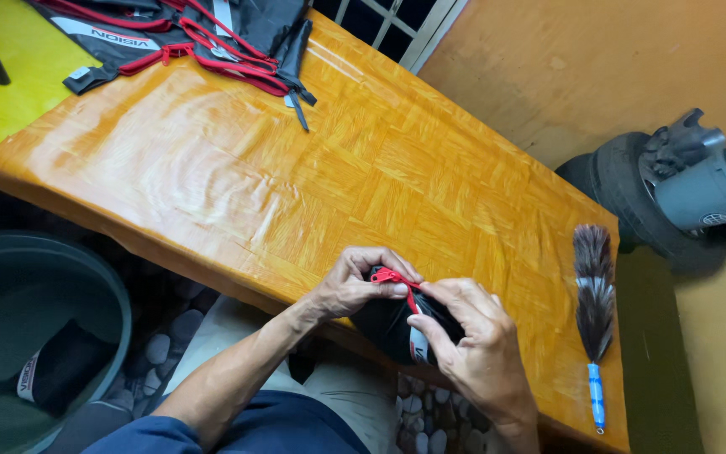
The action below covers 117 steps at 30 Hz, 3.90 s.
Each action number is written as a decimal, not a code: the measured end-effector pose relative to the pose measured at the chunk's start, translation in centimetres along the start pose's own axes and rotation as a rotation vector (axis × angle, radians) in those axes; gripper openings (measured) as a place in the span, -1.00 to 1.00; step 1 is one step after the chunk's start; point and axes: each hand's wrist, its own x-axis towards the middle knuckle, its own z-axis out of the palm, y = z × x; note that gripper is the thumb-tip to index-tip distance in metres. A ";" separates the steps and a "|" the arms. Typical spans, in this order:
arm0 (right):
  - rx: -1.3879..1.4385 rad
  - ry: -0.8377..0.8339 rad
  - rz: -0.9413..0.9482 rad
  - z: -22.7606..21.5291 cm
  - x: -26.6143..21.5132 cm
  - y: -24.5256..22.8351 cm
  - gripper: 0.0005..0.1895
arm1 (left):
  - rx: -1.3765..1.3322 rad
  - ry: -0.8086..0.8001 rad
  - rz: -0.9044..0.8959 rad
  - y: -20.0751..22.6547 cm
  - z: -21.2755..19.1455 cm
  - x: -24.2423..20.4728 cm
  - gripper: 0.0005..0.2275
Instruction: The person folds a black fabric bag on a table and secures it by wrapping a red strap around the bundle.
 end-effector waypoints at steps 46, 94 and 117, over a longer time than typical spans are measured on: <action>0.618 -0.324 -0.233 -2.1 2.7 5.7 -0.93 | 0.138 0.249 0.111 0.2 3.8 0.3 -0.87; -0.191 0.242 -0.085 4.4 0.7 2.9 -0.89 | 0.156 0.127 0.103 -1.8 -1.0 2.2 -0.64; -0.080 -0.036 0.049 2.6 2.1 1.7 -0.84 | 0.134 0.034 0.096 -0.6 -0.9 1.9 -0.69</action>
